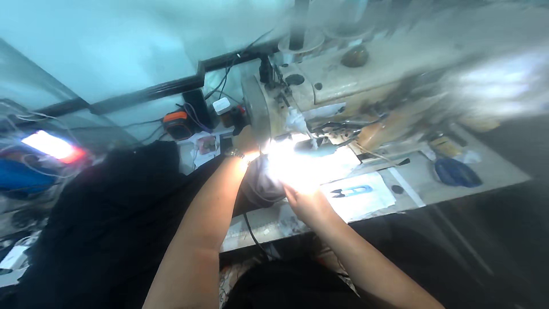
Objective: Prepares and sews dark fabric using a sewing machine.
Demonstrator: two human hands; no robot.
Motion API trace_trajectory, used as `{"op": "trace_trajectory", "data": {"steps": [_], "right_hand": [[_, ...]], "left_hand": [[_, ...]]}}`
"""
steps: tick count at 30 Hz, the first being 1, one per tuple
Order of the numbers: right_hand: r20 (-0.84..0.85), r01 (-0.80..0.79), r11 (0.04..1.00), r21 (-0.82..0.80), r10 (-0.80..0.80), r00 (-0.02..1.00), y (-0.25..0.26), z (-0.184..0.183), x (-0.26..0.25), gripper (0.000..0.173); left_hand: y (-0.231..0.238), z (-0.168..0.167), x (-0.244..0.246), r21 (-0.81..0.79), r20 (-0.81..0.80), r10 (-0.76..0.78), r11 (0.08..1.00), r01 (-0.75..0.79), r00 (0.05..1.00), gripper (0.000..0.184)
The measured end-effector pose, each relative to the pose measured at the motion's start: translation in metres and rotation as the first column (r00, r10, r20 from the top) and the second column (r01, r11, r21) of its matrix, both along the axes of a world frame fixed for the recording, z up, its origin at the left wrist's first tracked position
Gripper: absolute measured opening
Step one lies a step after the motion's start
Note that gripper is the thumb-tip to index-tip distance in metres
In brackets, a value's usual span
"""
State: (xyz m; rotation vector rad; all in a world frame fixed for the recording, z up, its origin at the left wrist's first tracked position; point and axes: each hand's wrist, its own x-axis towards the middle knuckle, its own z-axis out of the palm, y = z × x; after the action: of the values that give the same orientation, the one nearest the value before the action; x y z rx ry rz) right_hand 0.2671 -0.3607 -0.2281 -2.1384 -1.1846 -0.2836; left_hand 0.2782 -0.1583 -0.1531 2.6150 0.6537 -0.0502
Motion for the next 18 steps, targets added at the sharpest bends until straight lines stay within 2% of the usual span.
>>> {"op": "trace_trajectory", "data": {"steps": [5, 7, 9, 11, 14, 16, 18], "right_hand": [[-0.027, -0.016, 1.0, 0.006, 0.016, 1.0, 0.0, 0.003, 0.001, 0.026], [-0.027, -0.02, 1.0, 0.015, 0.02, 0.999, -0.001, 0.001, 0.0, 0.025], [-0.049, -0.022, 1.0, -0.008, 0.022, 0.999, -0.003, 0.004, -0.002, 0.025], [-0.1, -0.033, 0.998, -0.056, 0.027, 0.995, -0.005, 0.01, -0.005, 0.027], [-0.155, -0.053, 0.996, -0.077, 0.04, 0.987, -0.008, 0.013, -0.006, 0.029], [-0.186, -0.063, 0.994, -0.094, 0.044, 0.982, -0.01, 0.015, -0.006, 0.029], [-0.168, -0.06, 0.994, -0.089, 0.045, 0.985, -0.01, 0.016, -0.006, 0.029]], "left_hand": [[-0.002, 0.004, -0.001, -0.029, 0.018, 0.011, 1.0, -0.011, 1.0, 0.041], [0.002, -0.005, 0.0, 0.015, 0.09, -0.037, 0.999, 0.036, 0.995, 0.034], [-0.001, 0.0, -0.003, 0.007, 0.151, -0.053, 0.999, 0.053, 0.987, 0.03], [-0.011, 0.014, -0.011, -0.026, 0.14, -0.029, 0.999, 0.033, 0.99, 0.031], [-0.003, 0.004, -0.011, 0.007, 0.148, -0.047, 0.999, 0.047, 0.988, 0.032], [0.005, -0.005, -0.019, -0.015, 0.27, -0.081, 0.996, 0.088, 0.96, 0.033], [0.013, -0.021, -0.04, 0.079, 0.424, -0.159, 0.987, 0.139, 0.892, 0.036]]}}
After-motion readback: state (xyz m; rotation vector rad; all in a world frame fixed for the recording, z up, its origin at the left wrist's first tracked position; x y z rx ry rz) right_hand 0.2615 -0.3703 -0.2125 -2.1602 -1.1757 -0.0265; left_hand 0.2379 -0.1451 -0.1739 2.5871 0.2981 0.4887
